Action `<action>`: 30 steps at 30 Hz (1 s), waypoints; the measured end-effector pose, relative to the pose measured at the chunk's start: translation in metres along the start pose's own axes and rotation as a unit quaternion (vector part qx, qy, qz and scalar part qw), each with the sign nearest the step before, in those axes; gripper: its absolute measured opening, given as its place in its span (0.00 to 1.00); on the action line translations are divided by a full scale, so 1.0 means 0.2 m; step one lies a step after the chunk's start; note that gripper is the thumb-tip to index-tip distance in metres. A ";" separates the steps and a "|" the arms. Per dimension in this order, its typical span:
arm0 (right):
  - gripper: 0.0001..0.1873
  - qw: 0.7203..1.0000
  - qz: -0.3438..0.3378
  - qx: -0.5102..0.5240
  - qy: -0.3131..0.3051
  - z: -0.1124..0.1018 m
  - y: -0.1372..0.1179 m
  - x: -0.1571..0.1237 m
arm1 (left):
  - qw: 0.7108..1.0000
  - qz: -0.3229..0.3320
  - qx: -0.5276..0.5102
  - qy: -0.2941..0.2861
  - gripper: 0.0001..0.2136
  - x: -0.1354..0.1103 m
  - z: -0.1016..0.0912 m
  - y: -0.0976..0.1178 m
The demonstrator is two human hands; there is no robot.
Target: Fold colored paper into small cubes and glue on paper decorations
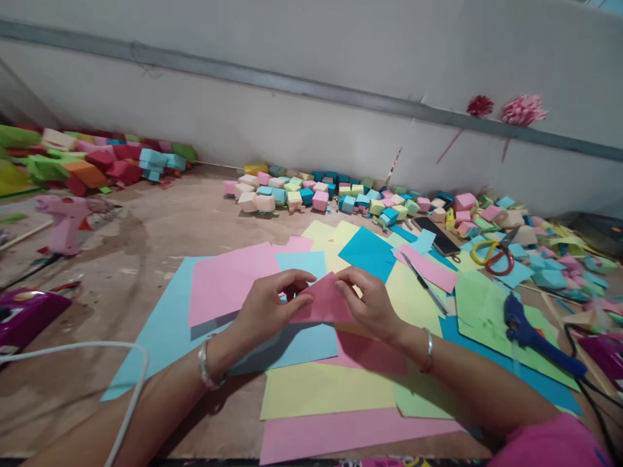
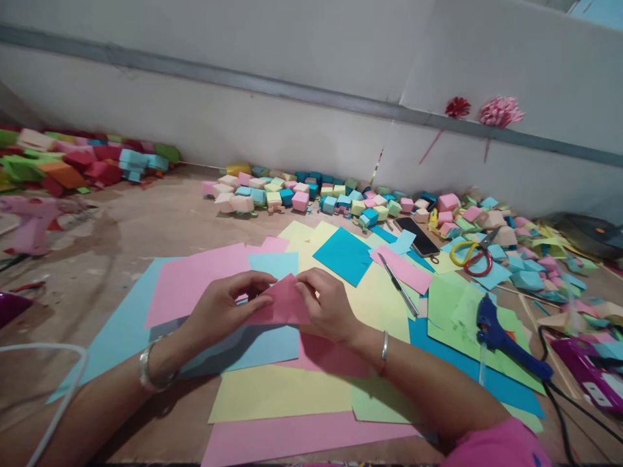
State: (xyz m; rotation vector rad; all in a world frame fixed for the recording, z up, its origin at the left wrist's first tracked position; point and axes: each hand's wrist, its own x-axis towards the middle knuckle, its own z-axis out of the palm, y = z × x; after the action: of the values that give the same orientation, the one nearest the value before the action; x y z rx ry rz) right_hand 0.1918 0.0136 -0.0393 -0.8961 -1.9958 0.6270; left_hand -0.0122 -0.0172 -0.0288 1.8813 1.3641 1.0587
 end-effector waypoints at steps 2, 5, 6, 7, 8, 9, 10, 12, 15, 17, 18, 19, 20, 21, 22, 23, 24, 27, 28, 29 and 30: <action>0.07 1.000 0.006 0.004 -0.002 0.00 0.00 0.00 | 1.000 -0.014 -0.001 -0.017 0.07 0.00 0.00 0.00; 0.07 1.000 0.017 0.010 -0.013 0.00 0.00 0.00 | 0.998 -0.056 -0.020 -0.032 0.06 0.01 0.00 0.00; 0.07 0.999 0.025 0.013 -0.018 -0.01 0.00 0.00 | 0.997 -0.071 -0.026 -0.035 0.06 0.01 0.00 0.00; 0.06 0.999 0.036 0.017 -0.025 -0.01 -0.01 0.01 | 0.995 -0.082 -0.030 -0.038 0.06 0.01 0.01 -0.01; 0.06 0.998 0.047 0.023 -0.032 -0.01 -0.01 0.01 | 0.995 -0.090 -0.032 -0.042 0.06 0.01 0.01 -0.01; 0.05 0.997 0.058 0.030 -0.039 -0.02 -0.02 0.01 | 0.994 -0.093 -0.032 -0.047 0.07 0.01 0.01 -0.01; 0.05 0.996 0.066 0.036 -0.044 -0.02 -0.03 0.02 | 0.994 -0.092 -0.032 -0.052 0.07 0.01 0.01 -0.01; 0.06 0.995 0.070 0.045 -0.050 -0.03 -0.03 0.02 | 0.994 -0.085 -0.031 -0.060 0.07 0.01 0.00 0.00; 0.07 0.996 0.066 0.040 -0.048 -0.03 -0.03 0.02 | 0.994 -0.079 -0.031 -0.069 0.07 0.00 0.01 0.00; 0.07 0.996 0.065 0.036 -0.042 -0.03 -0.03 0.02 | 0.994 -0.075 -0.033 -0.071 0.07 0.00 0.01 0.01; 0.06 0.997 0.064 0.035 -0.039 -0.03 -0.03 0.02 | 0.994 -0.074 -0.034 -0.073 0.07 0.00 0.01 0.01; 0.06 0.997 0.063 0.035 -0.037 -0.03 -0.03 0.02 | 0.994 -0.072 -0.036 -0.073 0.07 0.00 0.01 0.01; 0.06 0.997 0.061 0.034 -0.035 -0.03 -0.03 0.02 | 0.994 -0.071 -0.038 -0.073 0.08 0.00 0.01 0.01; 0.06 0.997 0.059 0.034 -0.033 -0.03 -0.04 0.01 | 0.994 -0.072 -0.040 -0.072 0.08 0.00 0.01 0.01; 0.06 0.997 0.056 0.032 -0.032 -0.03 -0.04 0.01 | 0.993 -0.077 -0.042 -0.073 0.08 0.00 0.01 0.01; 0.07 0.998 0.052 0.031 -0.032 -0.03 -0.04 0.01 | 0.993 -0.084 -0.041 -0.076 0.09 0.00 0.01 0.01; 0.07 0.998 0.048 0.031 -0.031 -0.03 -0.04 0.01 | 0.992 -0.093 -0.037 -0.081 0.09 0.00 0.01 0.01; 0.07 0.998 0.047 0.029 -0.011 -0.05 -0.03 0.02 | 0.987 -0.119 0.009 -0.105 0.10 0.01 0.00 0.01; 0.07 0.999 0.048 0.027 -0.001 -0.06 -0.03 0.03 | 0.986 -0.122 0.029 -0.109 0.11 0.01 0.00 0.01; 0.07 0.999 0.049 0.022 0.011 -0.07 -0.02 0.04 | 0.985 -0.121 0.047 -0.110 0.12 0.01 -0.01 0.01; 0.07 0.998 0.049 0.017 0.024 -0.09 -0.01 0.05 | 0.985 -0.119 0.061 -0.106 0.12 0.02 -0.01 0.00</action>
State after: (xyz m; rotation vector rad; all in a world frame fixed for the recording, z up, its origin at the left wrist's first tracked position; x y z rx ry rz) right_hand 0.2020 0.0216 -0.0243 -0.9848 -1.9019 0.6872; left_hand -0.0135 -0.0138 -0.0266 1.8026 1.5096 0.6512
